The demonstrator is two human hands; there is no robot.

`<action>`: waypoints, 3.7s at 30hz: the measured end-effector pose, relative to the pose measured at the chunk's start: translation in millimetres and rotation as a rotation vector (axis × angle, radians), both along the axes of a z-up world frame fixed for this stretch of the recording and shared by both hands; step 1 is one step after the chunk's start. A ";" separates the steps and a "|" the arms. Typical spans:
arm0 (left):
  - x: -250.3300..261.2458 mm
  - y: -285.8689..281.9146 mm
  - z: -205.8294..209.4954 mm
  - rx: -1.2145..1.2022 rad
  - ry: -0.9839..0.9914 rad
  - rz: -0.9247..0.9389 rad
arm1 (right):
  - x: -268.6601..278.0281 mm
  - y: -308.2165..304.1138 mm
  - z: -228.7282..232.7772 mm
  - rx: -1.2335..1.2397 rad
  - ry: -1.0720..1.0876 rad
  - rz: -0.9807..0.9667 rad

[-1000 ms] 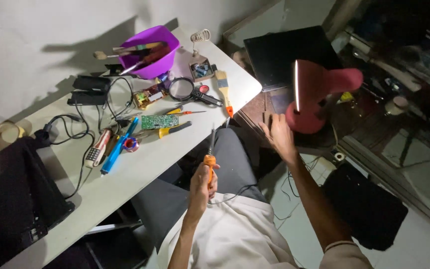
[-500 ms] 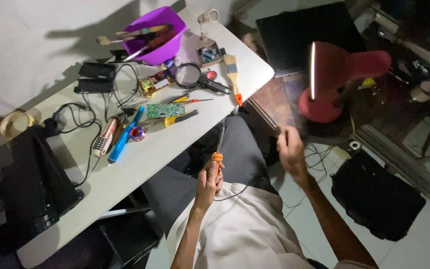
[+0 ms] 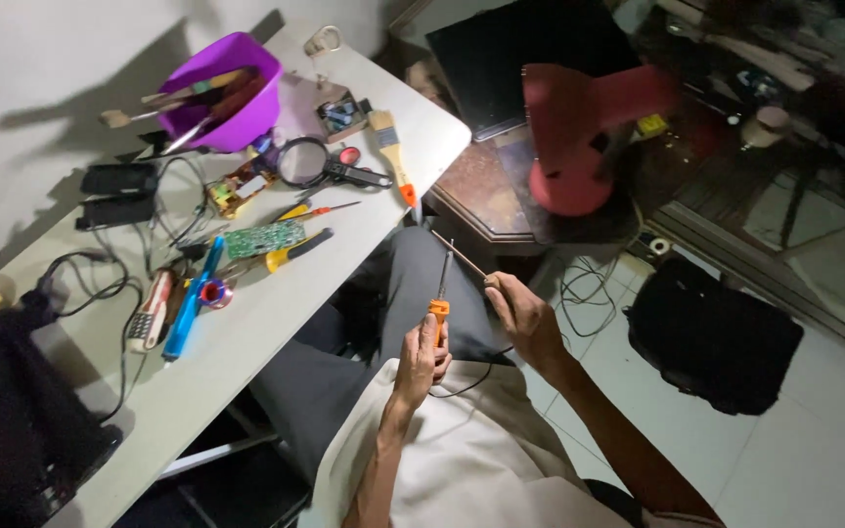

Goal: The person is using a soldering iron to repair or assemble a circuit board at a workbench.

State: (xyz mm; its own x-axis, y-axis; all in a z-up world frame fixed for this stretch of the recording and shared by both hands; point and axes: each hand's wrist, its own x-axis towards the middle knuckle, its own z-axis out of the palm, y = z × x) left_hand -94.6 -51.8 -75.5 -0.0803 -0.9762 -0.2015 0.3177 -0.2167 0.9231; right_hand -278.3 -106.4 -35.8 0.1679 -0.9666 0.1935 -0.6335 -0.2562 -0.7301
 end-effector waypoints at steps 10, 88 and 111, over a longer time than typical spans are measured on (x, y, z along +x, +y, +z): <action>-16.0 -6.9 -8.5 -0.053 -0.150 -0.034 | -18.1 -7.3 4.4 -0.026 0.051 -0.014; -16.5 -7.1 -42.7 0.089 0.264 -0.100 | -14.1 -8.4 -27.0 0.058 -0.029 -0.037; -22.2 -14.2 -49.8 0.102 0.286 -0.176 | -21.1 -11.4 -18.8 0.046 0.003 -0.046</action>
